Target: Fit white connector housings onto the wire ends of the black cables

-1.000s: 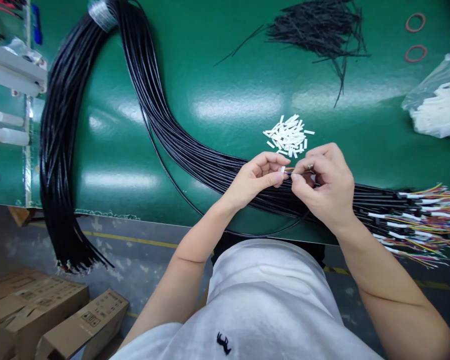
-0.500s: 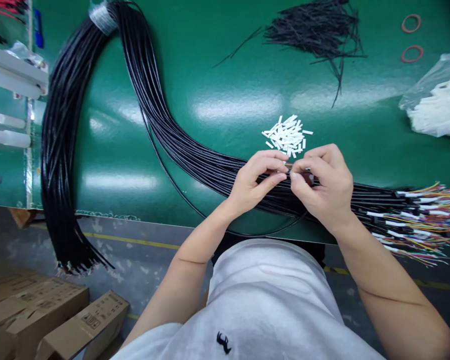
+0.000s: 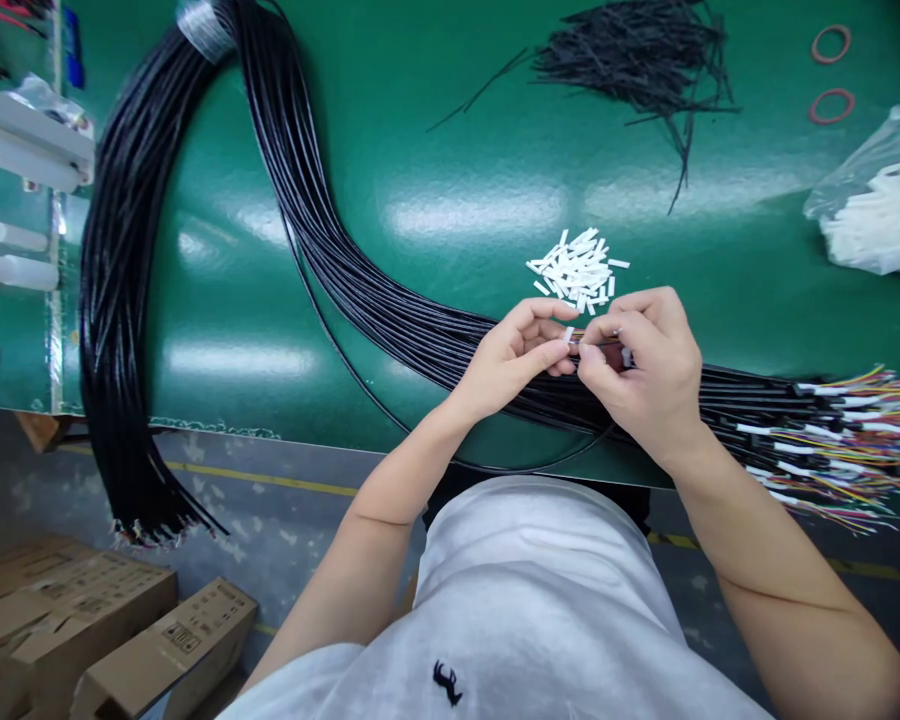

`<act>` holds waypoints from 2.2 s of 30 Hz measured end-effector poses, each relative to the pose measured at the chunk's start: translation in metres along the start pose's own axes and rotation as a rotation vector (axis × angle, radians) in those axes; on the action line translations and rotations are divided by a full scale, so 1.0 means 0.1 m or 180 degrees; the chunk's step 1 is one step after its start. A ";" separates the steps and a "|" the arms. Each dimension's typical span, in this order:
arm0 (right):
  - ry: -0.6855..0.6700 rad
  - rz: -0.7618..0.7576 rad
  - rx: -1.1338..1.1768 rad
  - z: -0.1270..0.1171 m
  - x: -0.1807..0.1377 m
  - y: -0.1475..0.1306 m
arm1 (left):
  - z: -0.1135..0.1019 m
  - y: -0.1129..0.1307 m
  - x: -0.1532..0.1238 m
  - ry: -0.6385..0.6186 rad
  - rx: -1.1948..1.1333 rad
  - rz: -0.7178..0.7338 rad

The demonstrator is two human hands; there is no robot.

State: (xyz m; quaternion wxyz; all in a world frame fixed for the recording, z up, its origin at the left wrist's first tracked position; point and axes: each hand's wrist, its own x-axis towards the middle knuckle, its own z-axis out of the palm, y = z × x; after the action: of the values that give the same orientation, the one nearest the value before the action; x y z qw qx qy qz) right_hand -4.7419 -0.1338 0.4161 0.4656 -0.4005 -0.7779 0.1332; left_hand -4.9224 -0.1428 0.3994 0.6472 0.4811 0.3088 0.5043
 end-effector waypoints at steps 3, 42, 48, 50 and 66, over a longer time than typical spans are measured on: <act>-0.0075 -0.0007 -0.0058 0.00 -0.01 0.01 | -0.01 0.03 0.00 0.0012 -0.0138 -0.0290; -0.0185 0.0156 -0.0031 0.01 -0.02 -0.03 | -0.01 0.05 0.01 -0.0012 -0.0131 -0.0611; -0.0267 0.0174 0.0143 0.00 0.00 -0.03 | -0.03 0.07 0.02 -0.0081 -0.0212 -0.0688; -0.0245 0.0182 0.0131 0.01 0.00 -0.03 | -0.03 0.08 0.03 -0.0082 -0.0209 -0.0724; -0.0263 0.0433 0.0583 -0.03 0.01 -0.02 | -0.04 0.04 0.01 0.0009 0.0167 -0.0195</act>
State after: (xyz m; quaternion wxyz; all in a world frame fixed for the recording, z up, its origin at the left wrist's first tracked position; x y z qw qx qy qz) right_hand -4.7407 -0.1343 0.4195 0.4576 -0.4023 -0.7520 0.2513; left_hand -4.9268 -0.1401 0.4017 0.6490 0.4875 0.3374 0.4766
